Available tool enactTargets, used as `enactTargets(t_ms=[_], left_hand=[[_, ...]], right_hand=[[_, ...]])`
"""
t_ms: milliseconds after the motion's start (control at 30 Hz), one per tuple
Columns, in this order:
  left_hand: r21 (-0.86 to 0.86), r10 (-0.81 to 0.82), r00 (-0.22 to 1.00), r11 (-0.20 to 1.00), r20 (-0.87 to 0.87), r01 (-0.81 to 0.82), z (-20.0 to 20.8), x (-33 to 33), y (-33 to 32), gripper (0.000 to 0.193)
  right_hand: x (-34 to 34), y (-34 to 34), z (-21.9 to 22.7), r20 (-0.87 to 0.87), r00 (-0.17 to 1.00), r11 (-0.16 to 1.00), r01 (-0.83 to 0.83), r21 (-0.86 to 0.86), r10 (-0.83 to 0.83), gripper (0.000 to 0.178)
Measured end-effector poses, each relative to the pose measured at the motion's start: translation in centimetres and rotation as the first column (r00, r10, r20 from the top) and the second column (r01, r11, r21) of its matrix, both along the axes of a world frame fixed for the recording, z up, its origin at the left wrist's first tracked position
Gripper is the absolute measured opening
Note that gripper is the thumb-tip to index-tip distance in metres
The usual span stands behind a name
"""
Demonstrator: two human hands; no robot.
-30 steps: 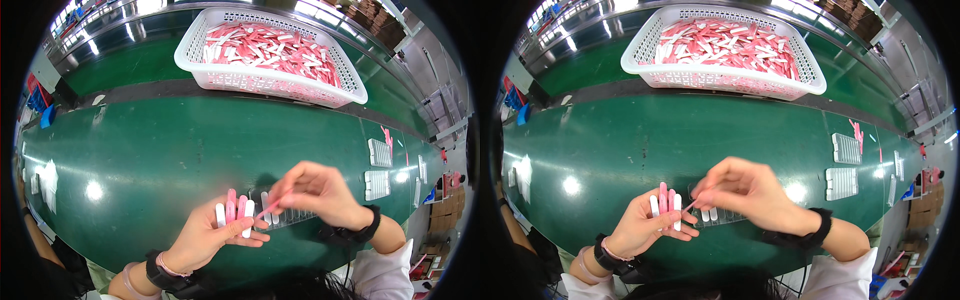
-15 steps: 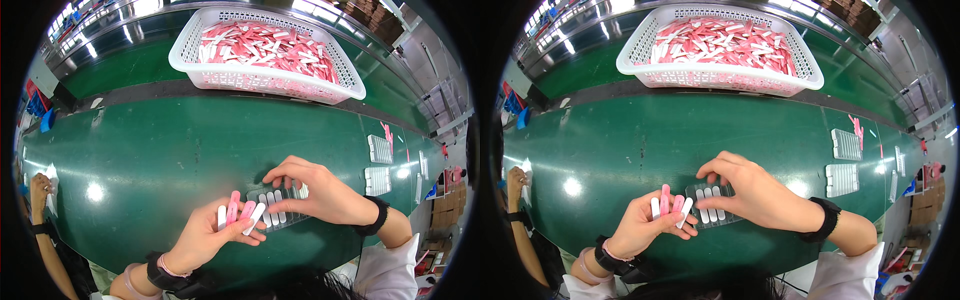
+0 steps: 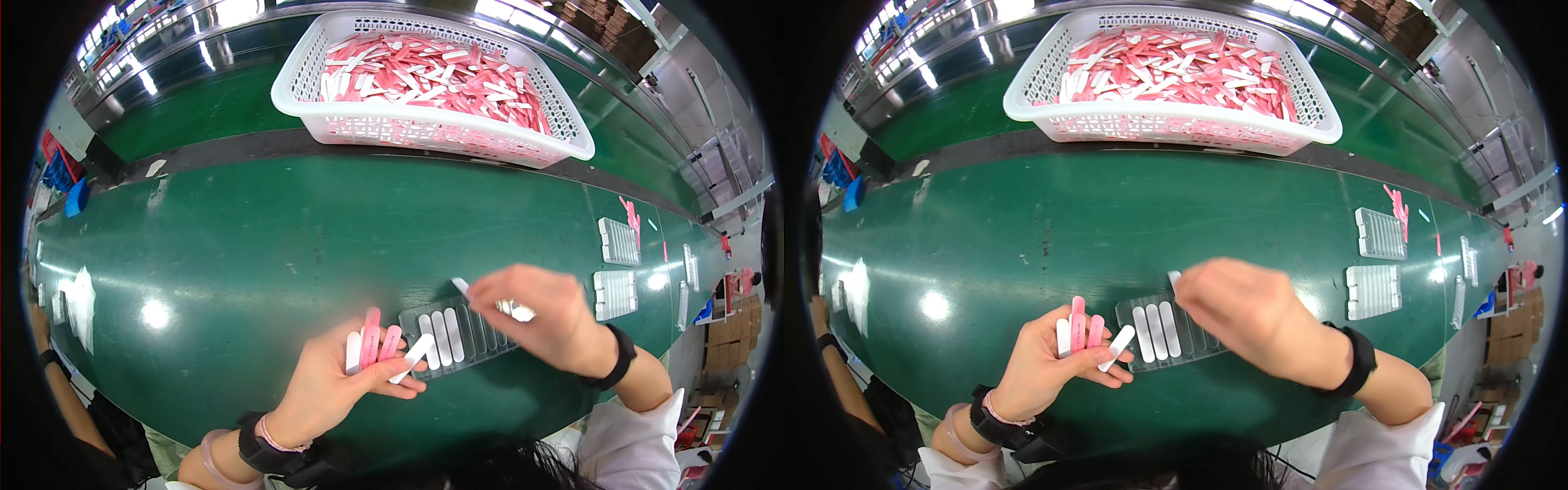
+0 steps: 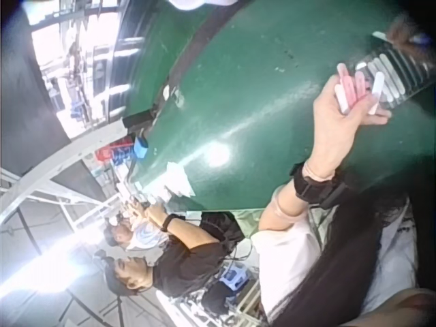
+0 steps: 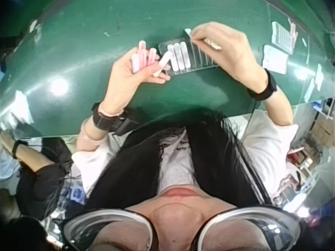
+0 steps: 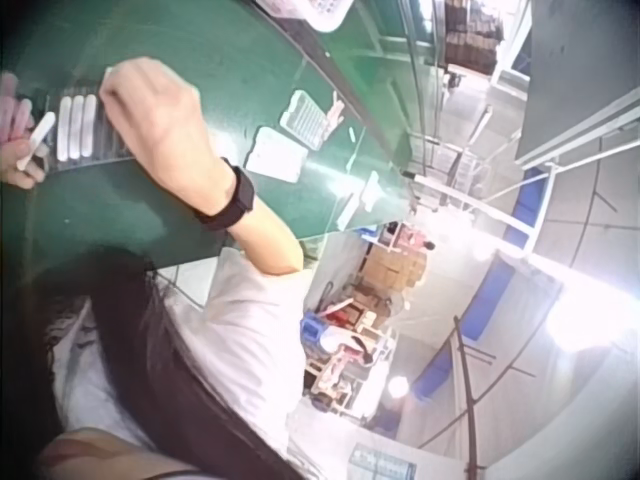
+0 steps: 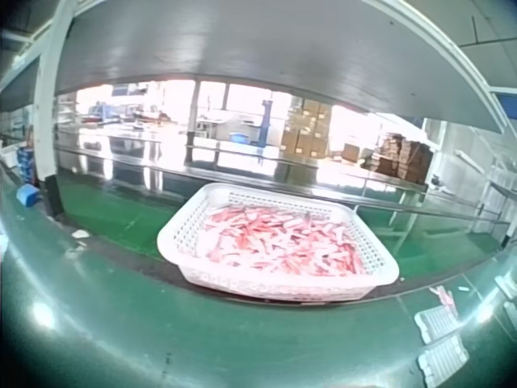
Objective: Assembling small white and pink plastic components into a clear tray on an assembly line.
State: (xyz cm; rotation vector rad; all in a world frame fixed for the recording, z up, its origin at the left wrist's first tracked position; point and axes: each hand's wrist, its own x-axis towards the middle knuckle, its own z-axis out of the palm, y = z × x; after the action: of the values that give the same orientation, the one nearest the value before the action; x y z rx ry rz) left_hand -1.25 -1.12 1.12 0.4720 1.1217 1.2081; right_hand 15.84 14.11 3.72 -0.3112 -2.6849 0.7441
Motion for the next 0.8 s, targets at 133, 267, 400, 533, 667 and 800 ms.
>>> enactTargets(t_ms=[133, 267, 400, 533, 667, 800], left_hand=[[-0.033, 0.009, 1.0, 0.999, 0.008, -0.009, 0.2, 0.1, 0.2, 0.02], [-0.018, -0.028, 1.0, 0.999, 0.003, 0.028, 0.1, 0.3, 0.1, 0.018], [-0.012, -0.088, 0.996, 0.996, -0.001, 0.088, 0.1, 0.7, -0.1, 0.017], [0.007, -0.211, 0.977, 0.977, 0.032, 0.211, -0.2, 0.7, -0.3, 0.027], [0.021, -0.135, 0.991, 0.991, -0.003, 0.135, -0.2, 0.8, -0.2, 0.02], [-0.023, -0.176, 0.984, 0.984, -0.01, 0.176, 0.4, 0.5, 0.0, 0.019]], right_hand=[[1.9, -2.2, -0.6, 0.18, 0.968, 0.874, -0.236, 0.425, 0.174, 0.02], [2.8, -2.8, 0.1, 0.178, 0.967, 0.898, -0.237, 0.37, 0.182, 0.026], [0.5, -3.6, 0.7, 0.092, 0.989, 0.95, 0.139, -0.281, -0.118, 0.021], [-1.7, -3.5, 0.1, 0.227, 0.974, 0.808, 0.119, -0.577, 0.019, 0.023], [-0.6, -2.7, 0.6, 0.046, 0.979, 0.58, 0.156, -0.8, -0.199, 0.011], [1.9, -0.5, -0.1, -0.01, 1.0, 0.997, -0.016, 0.072, 0.017, 0.017]])
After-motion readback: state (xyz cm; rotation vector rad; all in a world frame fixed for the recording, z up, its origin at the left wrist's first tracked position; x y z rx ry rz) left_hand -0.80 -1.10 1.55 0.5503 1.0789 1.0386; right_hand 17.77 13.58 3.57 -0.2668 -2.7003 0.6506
